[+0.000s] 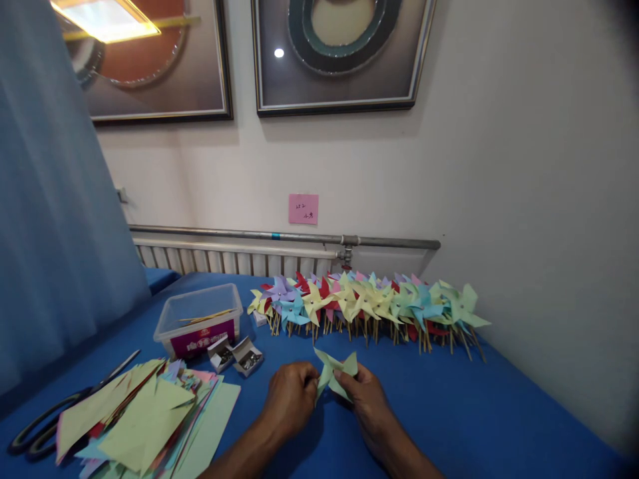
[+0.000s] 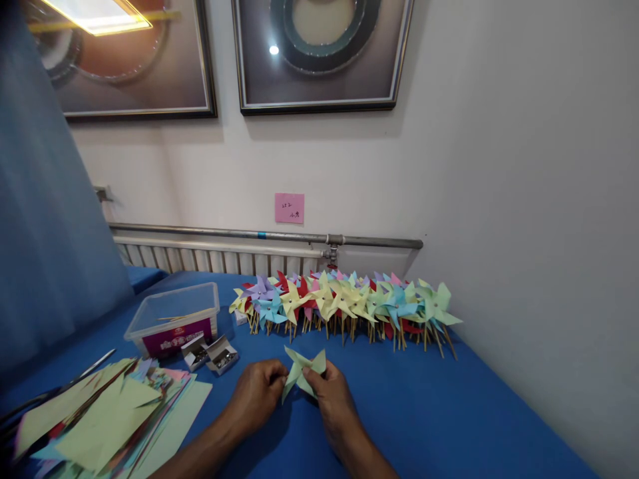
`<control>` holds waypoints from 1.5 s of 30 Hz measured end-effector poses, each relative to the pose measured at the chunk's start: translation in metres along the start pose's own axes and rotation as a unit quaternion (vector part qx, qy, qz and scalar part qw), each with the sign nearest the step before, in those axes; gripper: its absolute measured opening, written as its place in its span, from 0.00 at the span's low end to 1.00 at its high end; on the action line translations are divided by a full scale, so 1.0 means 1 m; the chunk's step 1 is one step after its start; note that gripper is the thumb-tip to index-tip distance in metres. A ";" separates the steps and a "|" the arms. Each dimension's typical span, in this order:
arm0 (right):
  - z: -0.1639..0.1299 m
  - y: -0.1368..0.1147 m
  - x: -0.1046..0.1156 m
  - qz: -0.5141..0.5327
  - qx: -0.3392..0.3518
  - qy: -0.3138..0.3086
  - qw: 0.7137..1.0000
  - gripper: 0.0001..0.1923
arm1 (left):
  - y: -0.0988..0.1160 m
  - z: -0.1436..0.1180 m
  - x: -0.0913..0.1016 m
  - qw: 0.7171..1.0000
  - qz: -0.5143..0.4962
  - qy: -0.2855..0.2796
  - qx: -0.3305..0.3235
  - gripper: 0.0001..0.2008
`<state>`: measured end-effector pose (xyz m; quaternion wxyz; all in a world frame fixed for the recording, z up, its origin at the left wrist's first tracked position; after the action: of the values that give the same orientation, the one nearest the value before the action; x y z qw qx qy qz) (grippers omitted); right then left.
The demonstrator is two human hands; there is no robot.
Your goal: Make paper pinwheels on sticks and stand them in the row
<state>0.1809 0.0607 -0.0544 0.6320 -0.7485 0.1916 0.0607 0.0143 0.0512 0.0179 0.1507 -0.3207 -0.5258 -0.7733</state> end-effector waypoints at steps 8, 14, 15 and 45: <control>-0.006 -0.007 -0.003 -0.011 0.008 -0.008 1.000 0.22 | 0.001 0.000 -0.002 1.000 -0.005 -0.003 0.004 0.11; -0.007 -0.008 -0.001 -0.023 0.019 0.008 1.000 0.22 | -0.001 0.000 -0.004 1.000 -0.007 0.000 0.001 0.11; -0.007 -0.007 0.000 -0.025 0.019 0.010 0.999 0.21 | -0.001 -0.001 -0.004 1.000 -0.009 -0.002 0.003 0.11; -0.006 -0.007 -0.003 -0.007 -0.005 0.006 1.000 0.24 | 0.001 -0.001 -0.006 1.000 -0.023 0.007 -0.005 0.11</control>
<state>0.1798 0.0565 -0.0462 0.6275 -0.7532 0.1902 0.0525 0.0191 0.0494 0.0149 0.1351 -0.3043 -0.5279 -0.7813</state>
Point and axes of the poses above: each hand's wrist, its own z-axis towards the middle knuckle, its own x-axis out of the back of the hand, y = z × x, the point moved 6 cm from there along z, towards the middle knuckle, and after that the axes turned 8 degrees about -x, right-handed, at the moved point
